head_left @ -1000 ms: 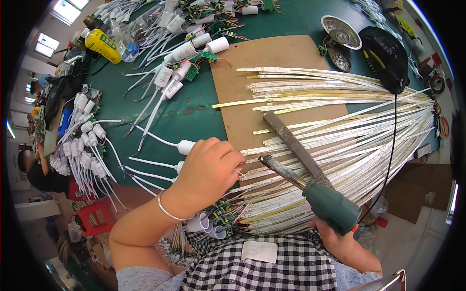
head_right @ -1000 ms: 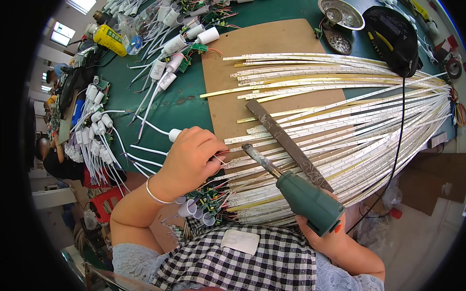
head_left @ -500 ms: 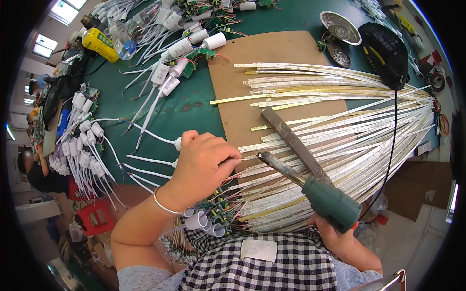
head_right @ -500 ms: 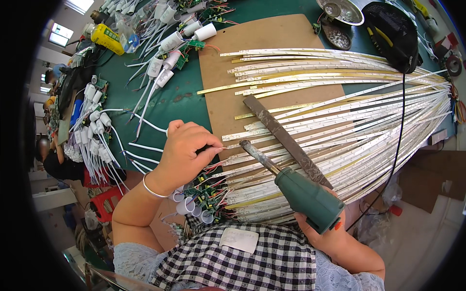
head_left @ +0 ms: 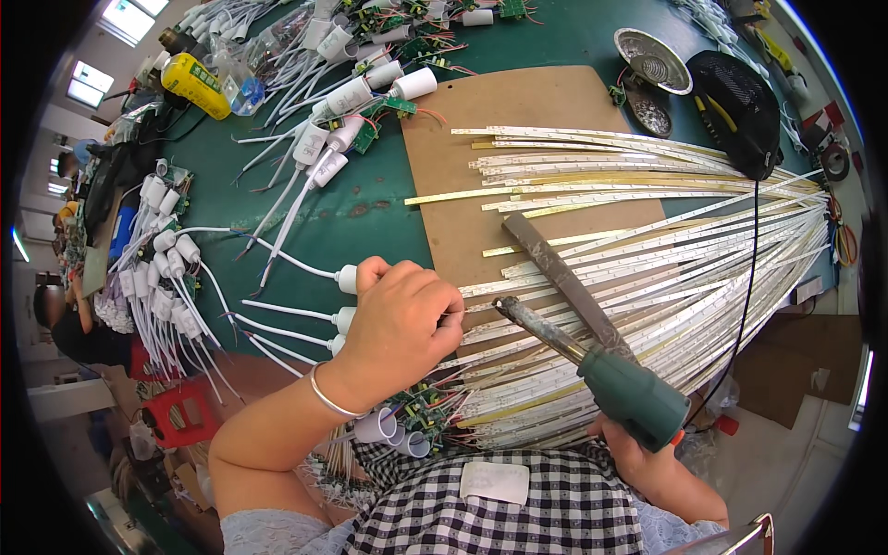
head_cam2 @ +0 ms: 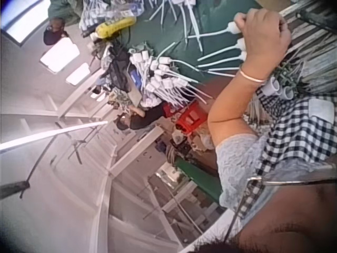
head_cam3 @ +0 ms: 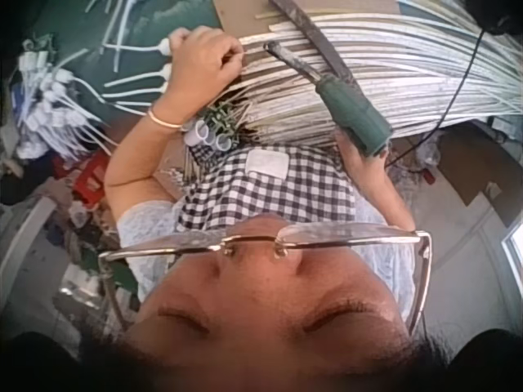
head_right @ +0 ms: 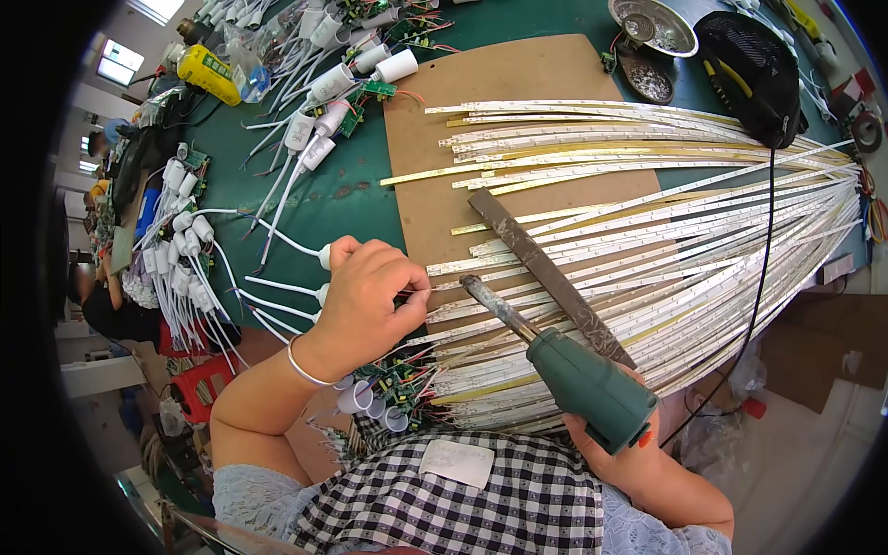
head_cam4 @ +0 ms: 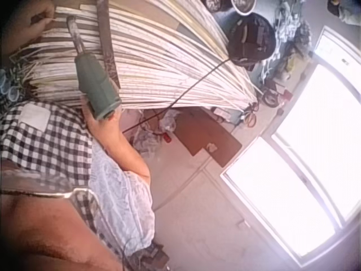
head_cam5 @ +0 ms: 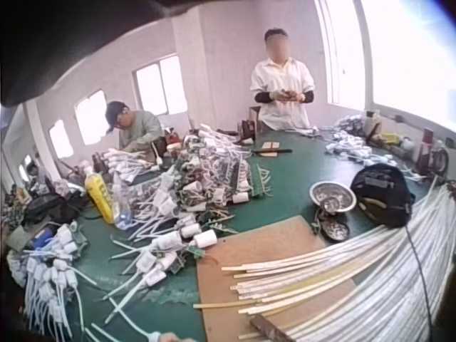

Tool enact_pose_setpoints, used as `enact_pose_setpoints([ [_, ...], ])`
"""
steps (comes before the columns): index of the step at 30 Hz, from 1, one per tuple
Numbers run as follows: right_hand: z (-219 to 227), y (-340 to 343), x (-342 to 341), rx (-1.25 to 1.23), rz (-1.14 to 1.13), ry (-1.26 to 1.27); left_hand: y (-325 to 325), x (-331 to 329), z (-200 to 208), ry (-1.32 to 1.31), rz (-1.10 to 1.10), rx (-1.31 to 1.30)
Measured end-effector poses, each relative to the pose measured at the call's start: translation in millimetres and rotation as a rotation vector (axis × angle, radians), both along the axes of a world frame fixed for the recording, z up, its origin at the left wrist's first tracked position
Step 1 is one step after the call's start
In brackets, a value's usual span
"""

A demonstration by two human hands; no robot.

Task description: The person uses a soldering iron to attach wires to small circuit boards. They repeatedly pick up a board, apply the soldering iron to the connection points, and place the finished unit on the table. The workspace is cluttered with numerous similar components and tools.

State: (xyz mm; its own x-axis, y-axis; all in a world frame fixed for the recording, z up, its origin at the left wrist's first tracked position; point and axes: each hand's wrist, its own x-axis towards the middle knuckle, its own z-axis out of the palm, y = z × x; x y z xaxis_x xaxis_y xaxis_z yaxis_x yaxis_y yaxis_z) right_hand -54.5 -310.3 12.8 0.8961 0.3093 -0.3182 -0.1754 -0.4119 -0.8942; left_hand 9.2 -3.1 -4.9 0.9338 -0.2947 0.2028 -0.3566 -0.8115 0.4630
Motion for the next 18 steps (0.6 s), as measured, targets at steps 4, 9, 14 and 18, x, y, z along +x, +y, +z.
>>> enact_pose_setpoints([
  [4, -1.2, -1.5, -1.1, -0.009, 0.006, -0.018, -1.8, -0.3, -2.4, -0.044, -0.007, 0.02],
  [9, 2.8, 0.4, 3.5, -0.003, 0.055, -0.001, -2.2, -2.1, -3.2, -0.078, -0.01, 0.044],
  [14, -7.2, -2.8, -0.3, -0.07, 0.16, -0.121, -1.9, -2.5, -4.4, -0.085, -0.013, 0.038],
  [18, -4.4, 2.5, 2.4, -0.075, 0.154, -0.131, -2.2, -2.9, -4.6, -0.103, -0.014, 0.052],
])
